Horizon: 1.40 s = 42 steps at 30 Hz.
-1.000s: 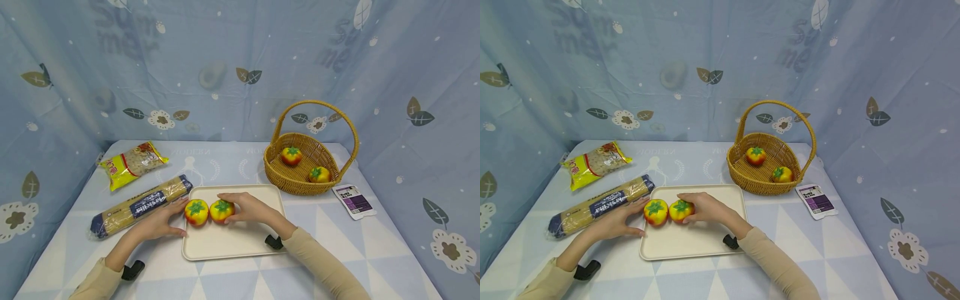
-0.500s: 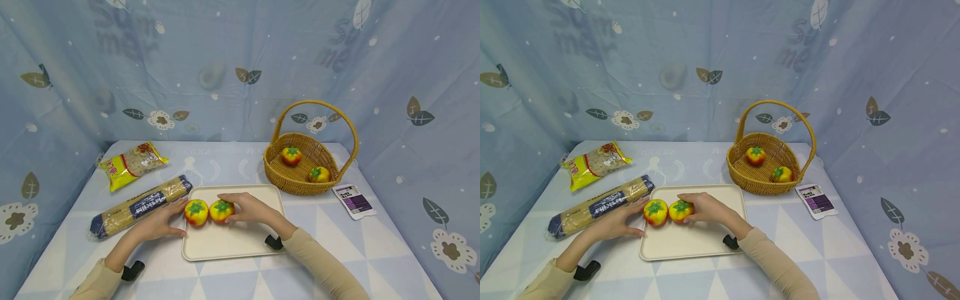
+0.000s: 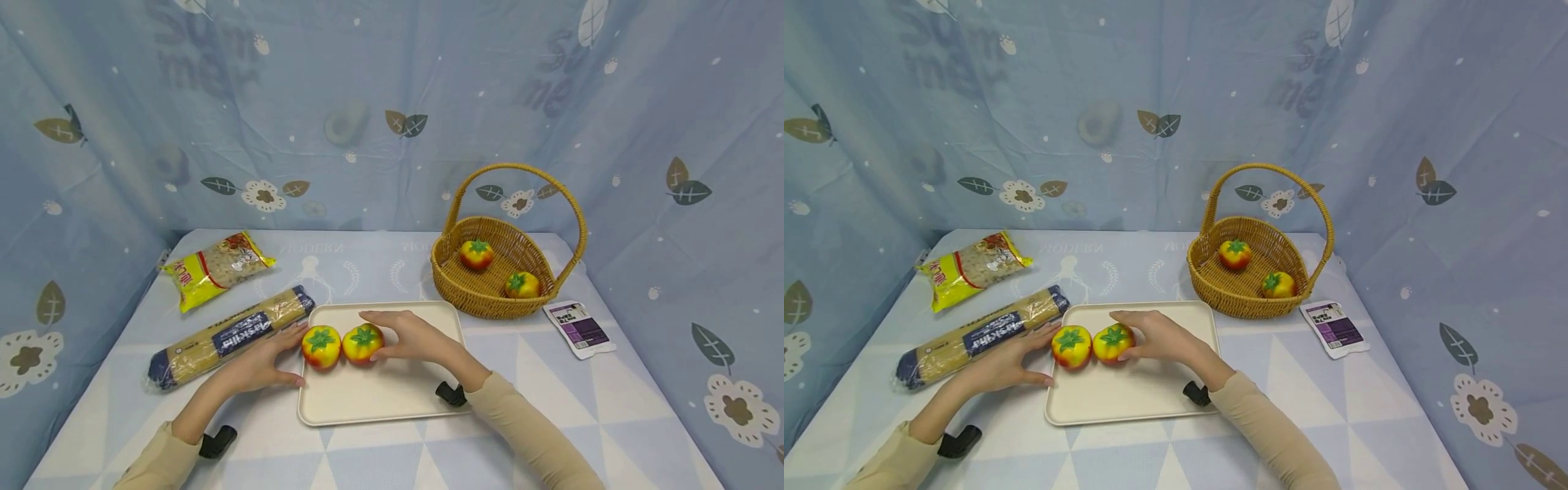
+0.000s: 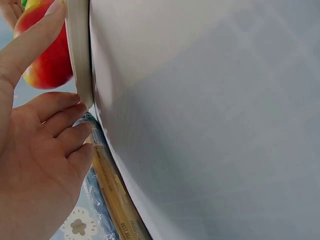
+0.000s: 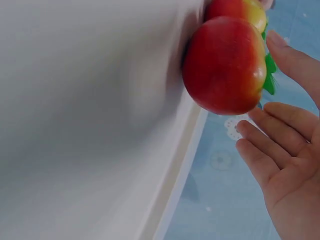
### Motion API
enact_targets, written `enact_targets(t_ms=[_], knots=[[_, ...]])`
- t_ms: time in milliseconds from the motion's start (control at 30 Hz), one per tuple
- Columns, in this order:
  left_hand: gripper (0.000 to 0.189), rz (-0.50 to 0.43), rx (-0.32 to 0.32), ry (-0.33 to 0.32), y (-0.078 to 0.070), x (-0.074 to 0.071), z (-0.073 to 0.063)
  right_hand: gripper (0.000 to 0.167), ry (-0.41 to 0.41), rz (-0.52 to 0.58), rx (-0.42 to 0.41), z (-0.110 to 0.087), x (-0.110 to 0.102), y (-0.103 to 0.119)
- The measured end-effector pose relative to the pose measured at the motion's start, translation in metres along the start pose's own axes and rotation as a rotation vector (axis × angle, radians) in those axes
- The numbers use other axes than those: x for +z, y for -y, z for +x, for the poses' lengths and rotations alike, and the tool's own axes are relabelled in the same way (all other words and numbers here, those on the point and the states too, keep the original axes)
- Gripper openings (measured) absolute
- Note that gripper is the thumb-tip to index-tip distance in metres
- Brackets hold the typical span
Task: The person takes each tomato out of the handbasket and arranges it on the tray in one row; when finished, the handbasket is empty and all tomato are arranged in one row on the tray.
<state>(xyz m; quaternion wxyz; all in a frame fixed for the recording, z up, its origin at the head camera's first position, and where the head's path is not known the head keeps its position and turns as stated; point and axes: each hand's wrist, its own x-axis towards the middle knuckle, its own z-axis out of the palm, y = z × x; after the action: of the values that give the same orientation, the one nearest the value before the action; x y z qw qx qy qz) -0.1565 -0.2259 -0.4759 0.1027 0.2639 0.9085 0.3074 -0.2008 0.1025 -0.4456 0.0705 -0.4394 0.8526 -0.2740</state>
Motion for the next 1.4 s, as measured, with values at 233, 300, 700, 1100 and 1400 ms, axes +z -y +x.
enact_targets(t_ms=[233, 300, 700, 1100, 1400], knots=[[0.100, 0.005, 0.002, 0.002, -0.001, -0.001, 0.000, 0.072, -0.034, 0.019, -0.006, -0.005, -0.008, 0.000], [0.100, 0.006, 0.005, 0.000, -0.001, -0.001, 0.000, 0.072, -0.048, 0.019, -0.013, -0.006, -0.010, 0.000], [0.100, 0.003, 0.006, 0.001, 0.001, 0.000, 0.000, 0.073, -0.129, -0.010, 0.030, -0.021, -0.033, -0.003], [0.099, 0.009, 0.019, -0.016, 0.000, 0.000, -0.001, 0.072, -0.268, -0.001, 0.051, -0.044, -0.058, -0.018], [0.100, 0.014, 0.025, -0.025, 0.000, 0.001, -0.002, 0.071, -0.335, -0.028, 0.111, -0.065, -0.075, -0.028]])
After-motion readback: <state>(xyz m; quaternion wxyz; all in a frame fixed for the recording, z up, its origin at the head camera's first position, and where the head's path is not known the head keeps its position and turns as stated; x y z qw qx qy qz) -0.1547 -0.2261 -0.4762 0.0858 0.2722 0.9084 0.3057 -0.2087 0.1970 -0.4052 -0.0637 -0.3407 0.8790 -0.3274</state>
